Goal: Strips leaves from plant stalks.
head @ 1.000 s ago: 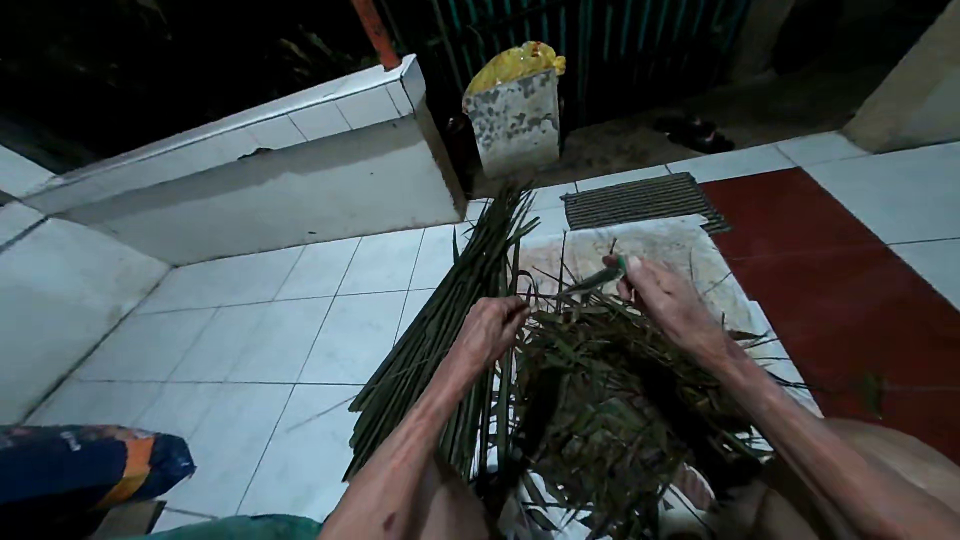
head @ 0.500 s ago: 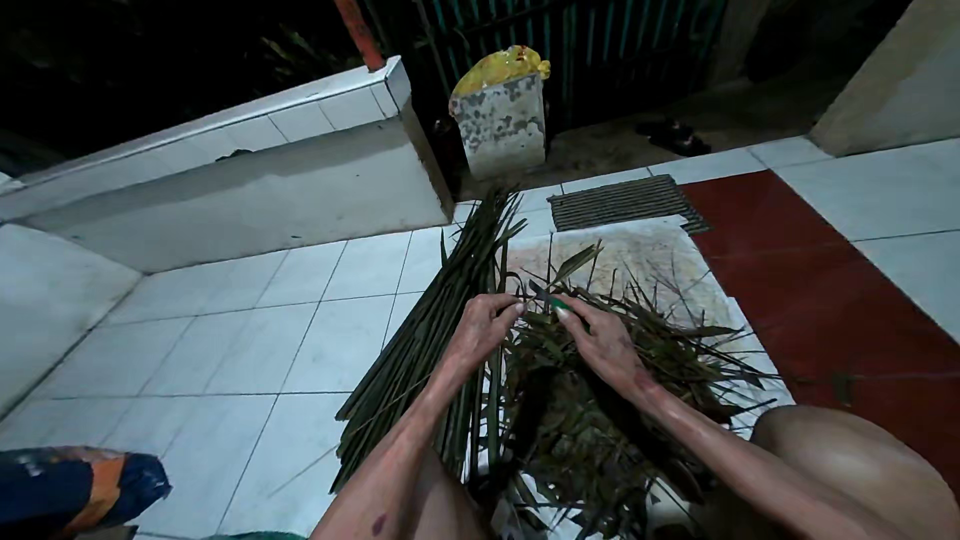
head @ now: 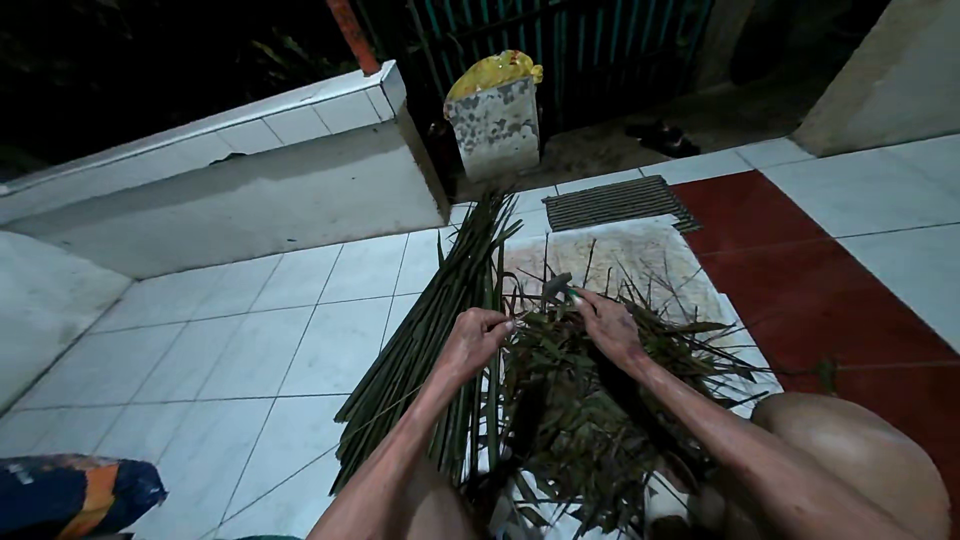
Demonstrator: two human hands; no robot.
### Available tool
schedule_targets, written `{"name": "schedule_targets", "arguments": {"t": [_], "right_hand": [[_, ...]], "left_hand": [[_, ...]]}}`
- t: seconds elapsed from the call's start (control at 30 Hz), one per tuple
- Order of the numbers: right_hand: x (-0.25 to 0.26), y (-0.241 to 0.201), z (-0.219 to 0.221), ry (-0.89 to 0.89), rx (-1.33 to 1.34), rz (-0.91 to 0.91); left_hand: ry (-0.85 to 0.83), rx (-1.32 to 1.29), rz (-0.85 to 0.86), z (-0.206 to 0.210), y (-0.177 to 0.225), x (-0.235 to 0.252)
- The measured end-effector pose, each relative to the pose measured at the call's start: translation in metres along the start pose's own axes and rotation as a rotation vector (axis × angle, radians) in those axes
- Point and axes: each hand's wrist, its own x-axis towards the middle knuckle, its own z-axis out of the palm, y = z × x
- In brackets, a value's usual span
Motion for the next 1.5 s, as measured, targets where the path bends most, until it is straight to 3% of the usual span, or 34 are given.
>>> {"name": "schedule_targets", "arguments": {"t": [0.17,0.3,0.6,0.93,1.37,1.5], "right_hand": [[0.007,0.019,-0.005,0.000,-0.114,0.112],[-0.007,0.005,-0.001,0.061,0.011,-0.069],[-0.045,-0.046,0.029,-0.159,0.215,-0.334],[-0.029,-0.028,0.023,-0.103,0.150,-0.241],[0.007,0.010,0.003,0.097,0.081,0.059],[-0.004,-0.001,-0.002,0.092,0.129,-0.060]], "left_hand": [[-0.023,-0.026,-0.058,-0.009,-0.012,-0.015],[0.011,-0.171,-0.131,-0.013,-0.020,-0.018],[-0.026,-0.350,-0.157,-0.004,-0.007,-0.010],[-0.069,-0.427,-0.162,0.000,-0.006,-0.012],[-0.077,-0.411,-0.146,-0.008,-0.014,-0.028],[0.058,-0.168,-0.103,-0.007,-0.018,-0.026]]}}
